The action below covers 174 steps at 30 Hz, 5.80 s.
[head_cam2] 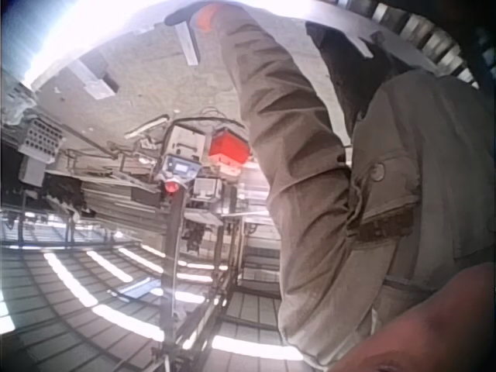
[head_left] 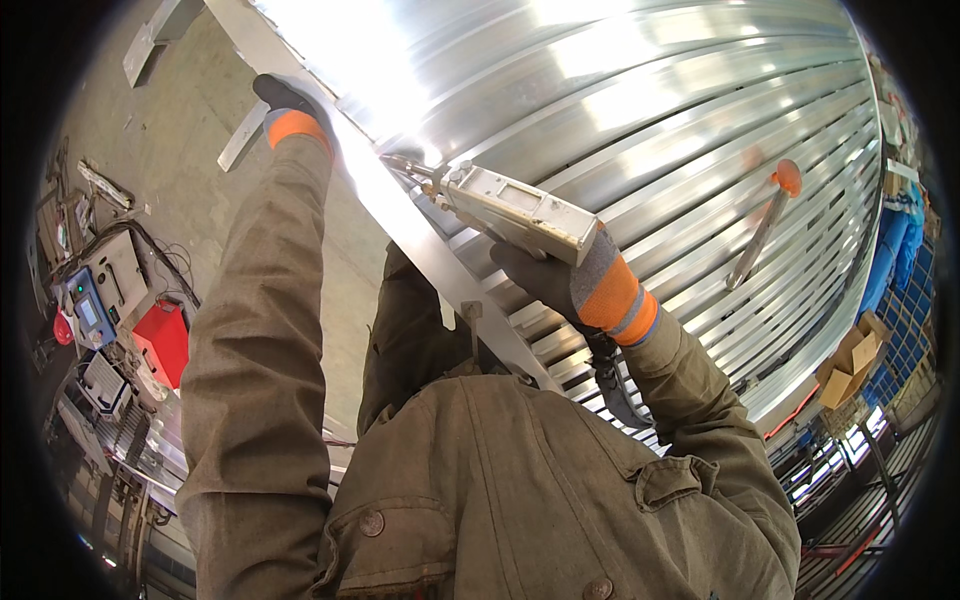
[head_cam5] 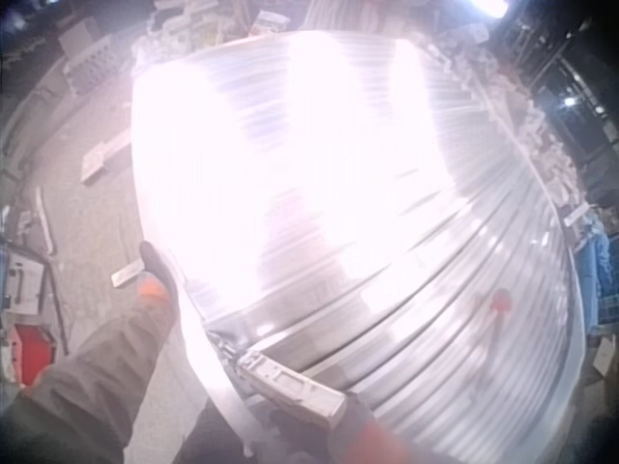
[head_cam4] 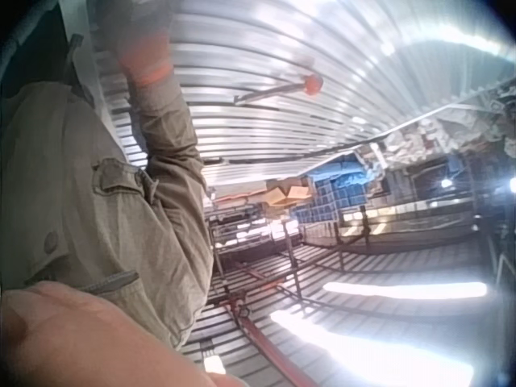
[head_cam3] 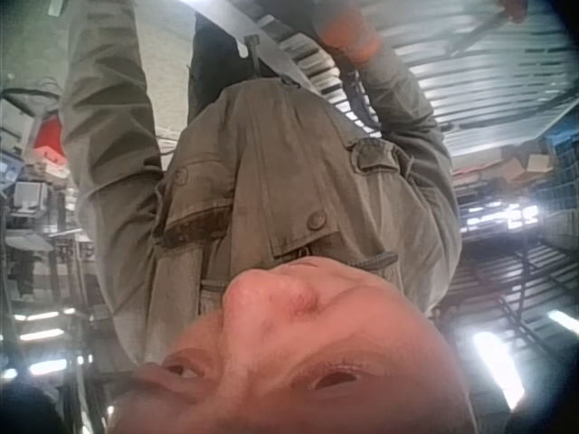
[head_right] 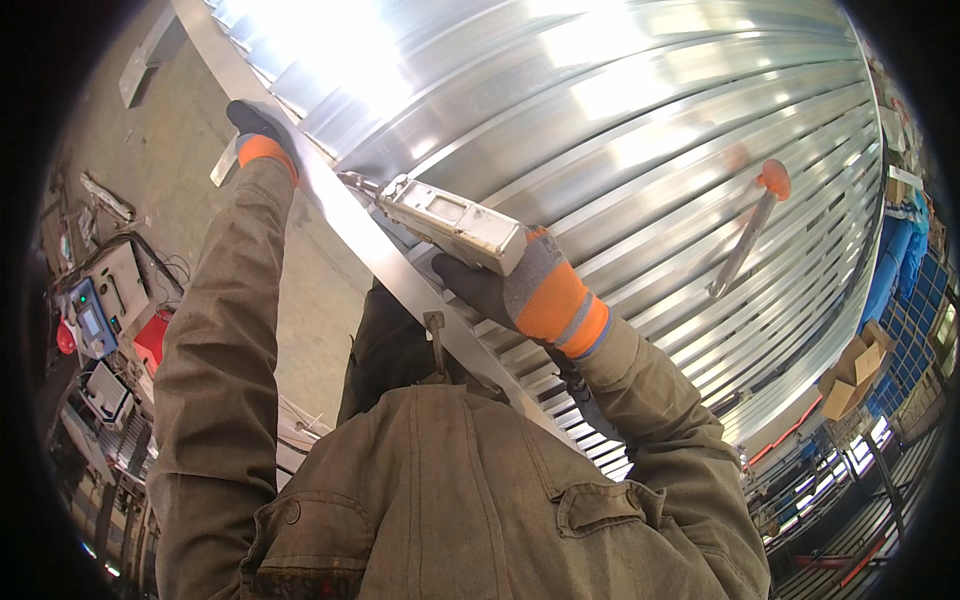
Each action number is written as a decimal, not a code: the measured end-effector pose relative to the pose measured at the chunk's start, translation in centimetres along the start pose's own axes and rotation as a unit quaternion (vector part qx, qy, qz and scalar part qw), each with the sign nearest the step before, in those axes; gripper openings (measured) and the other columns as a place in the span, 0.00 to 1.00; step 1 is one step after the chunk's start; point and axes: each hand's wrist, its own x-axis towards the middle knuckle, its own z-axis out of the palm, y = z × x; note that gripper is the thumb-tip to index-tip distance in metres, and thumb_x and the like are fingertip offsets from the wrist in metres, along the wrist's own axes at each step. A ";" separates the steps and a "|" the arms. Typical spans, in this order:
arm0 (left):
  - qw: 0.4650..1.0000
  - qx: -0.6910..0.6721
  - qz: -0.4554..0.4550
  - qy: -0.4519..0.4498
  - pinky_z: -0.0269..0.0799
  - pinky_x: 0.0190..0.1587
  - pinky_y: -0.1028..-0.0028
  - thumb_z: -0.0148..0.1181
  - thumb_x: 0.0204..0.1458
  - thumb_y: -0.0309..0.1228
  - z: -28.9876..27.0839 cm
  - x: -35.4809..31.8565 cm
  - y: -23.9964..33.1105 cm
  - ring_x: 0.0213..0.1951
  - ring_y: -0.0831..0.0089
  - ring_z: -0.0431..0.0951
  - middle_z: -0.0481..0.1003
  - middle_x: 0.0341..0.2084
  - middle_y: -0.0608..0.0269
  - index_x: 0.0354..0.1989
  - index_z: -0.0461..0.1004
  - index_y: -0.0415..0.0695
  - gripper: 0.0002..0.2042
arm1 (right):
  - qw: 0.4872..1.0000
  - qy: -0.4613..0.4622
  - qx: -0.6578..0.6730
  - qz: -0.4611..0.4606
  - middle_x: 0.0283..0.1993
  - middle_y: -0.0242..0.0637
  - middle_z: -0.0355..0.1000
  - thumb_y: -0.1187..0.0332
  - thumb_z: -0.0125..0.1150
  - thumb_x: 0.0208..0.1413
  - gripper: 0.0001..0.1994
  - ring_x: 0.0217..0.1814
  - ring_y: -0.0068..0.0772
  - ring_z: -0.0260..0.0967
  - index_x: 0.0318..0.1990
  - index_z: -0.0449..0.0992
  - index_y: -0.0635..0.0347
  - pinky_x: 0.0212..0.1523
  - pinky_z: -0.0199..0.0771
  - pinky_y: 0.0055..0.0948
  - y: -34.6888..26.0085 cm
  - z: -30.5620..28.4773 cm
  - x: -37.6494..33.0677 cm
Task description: The person welds a metal strip to a curved metal duct using a handheld welding gun, then taps the seam with a rubber mallet. The person repeats this weld-and-tap sequence along the duct seam.
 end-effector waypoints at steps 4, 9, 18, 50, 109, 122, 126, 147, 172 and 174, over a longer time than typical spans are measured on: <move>0.999 0.008 -0.006 -0.040 0.68 0.71 0.54 0.34 0.61 0.82 -0.2 1.0 -0.4 0.69 0.43 0.75 0.75 0.70 0.42 0.73 0.72 0.33 0.58 | 1.000 0.010 0.025 -0.010 0.44 0.36 0.84 0.68 0.76 0.64 0.21 0.43 0.23 0.79 0.62 0.82 0.64 0.45 0.84 0.30 0.0 0.3 -0.1; 0.999 0.031 -0.006 -0.041 0.70 0.68 0.54 0.31 0.60 0.84 0.4 2.6 -0.7 0.66 0.42 0.77 0.78 0.66 0.40 0.70 0.74 0.31 0.60 | 0.980 -0.011 0.182 0.082 0.59 0.37 0.80 0.63 0.71 0.70 0.26 0.56 0.23 0.76 0.71 0.76 0.61 0.57 0.80 0.30 0.3 0.4 -0.5; 0.999 -0.008 0.015 -0.035 0.73 0.64 0.55 0.34 0.59 0.85 1.7 5.9 -2.3 0.60 0.45 0.82 0.82 0.62 0.43 0.67 0.77 0.31 0.61 | 0.995 0.038 0.021 -0.094 0.46 0.35 0.84 0.68 0.77 0.65 0.21 0.43 0.23 0.78 0.63 0.82 0.63 0.44 0.83 0.31 1.9 0.5 0.0; 0.990 -0.121 0.033 -0.061 0.65 0.73 0.66 0.46 0.62 0.80 1.0 2.9 -1.6 0.68 0.59 0.74 0.75 0.71 0.55 0.75 0.71 0.35 0.55 | 1.000 -0.013 0.018 0.005 0.48 0.37 0.86 0.69 0.74 0.65 0.22 0.46 0.23 0.80 0.65 0.81 0.64 0.48 0.84 0.30 -0.3 -0.9 -0.3; 0.995 -0.084 0.024 -0.038 0.66 0.72 0.70 0.46 0.61 0.80 1.5 2.5 -1.4 0.68 0.60 0.77 0.77 0.70 0.56 0.75 0.70 0.35 0.55 | 0.994 -0.051 -0.087 0.052 0.50 0.49 0.88 0.61 0.72 0.66 0.24 0.51 0.40 0.89 0.66 0.81 0.62 0.51 0.90 0.35 -1.3 -2.6 0.1; 0.998 -0.039 0.007 -0.039 0.68 0.71 0.64 0.42 0.61 0.81 1.1 4.9 -2.1 0.66 0.54 0.78 0.79 0.67 0.51 0.72 0.74 0.33 0.56 | 0.989 -0.058 -0.135 0.018 0.46 0.49 0.87 0.58 0.69 0.68 0.23 0.46 0.40 0.87 0.65 0.82 0.60 0.48 0.86 0.36 -3.8 -3.5 0.9; 0.999 -0.035 -0.002 -0.035 0.68 0.71 0.62 0.40 0.60 0.82 0.8 4.0 -1.7 0.66 0.50 0.77 0.78 0.67 0.47 0.72 0.74 0.32 0.58 | 0.989 -0.073 -0.114 0.064 0.46 0.48 0.87 0.58 0.69 0.67 0.23 0.45 0.41 0.87 0.65 0.82 0.60 0.47 0.86 0.37 -4.0 -3.6 1.3; 0.994 -0.073 0.020 -0.076 0.64 0.75 0.60 0.37 0.63 0.80 0.7 3.5 -1.8 0.71 0.49 0.74 0.72 0.73 0.42 0.75 0.70 0.30 0.58 | 0.978 -0.136 -0.158 -0.001 0.66 0.44 0.81 0.65 0.68 0.70 0.25 0.64 0.33 0.82 0.71 0.75 0.59 0.64 0.86 0.35 -1.4 -3.3 4.6; 0.924 0.342 0.145 -0.087 0.71 0.70 0.61 0.46 0.71 0.62 0.3 8.1 -2.2 0.69 0.60 0.76 0.75 0.71 0.56 0.74 0.73 0.43 0.37 | 0.996 0.056 -0.001 0.071 0.48 0.40 0.84 0.63 0.71 0.69 0.21 0.46 0.29 0.81 0.65 0.80 0.62 0.47 0.83 0.34 -7.7 -5.6 -10.0; 0.660 0.695 0.278 -0.066 0.69 0.72 0.61 0.45 0.72 0.59 0.1 9.0 -1.9 0.71 0.61 0.74 0.74 0.73 0.57 0.74 0.73 0.45 0.35 | 0.995 0.068 -0.001 0.075 0.51 0.40 0.85 0.64 0.71 0.69 0.23 0.49 0.28 0.80 0.67 0.79 0.63 0.51 0.82 0.33 -7.3 -5.1 -12.5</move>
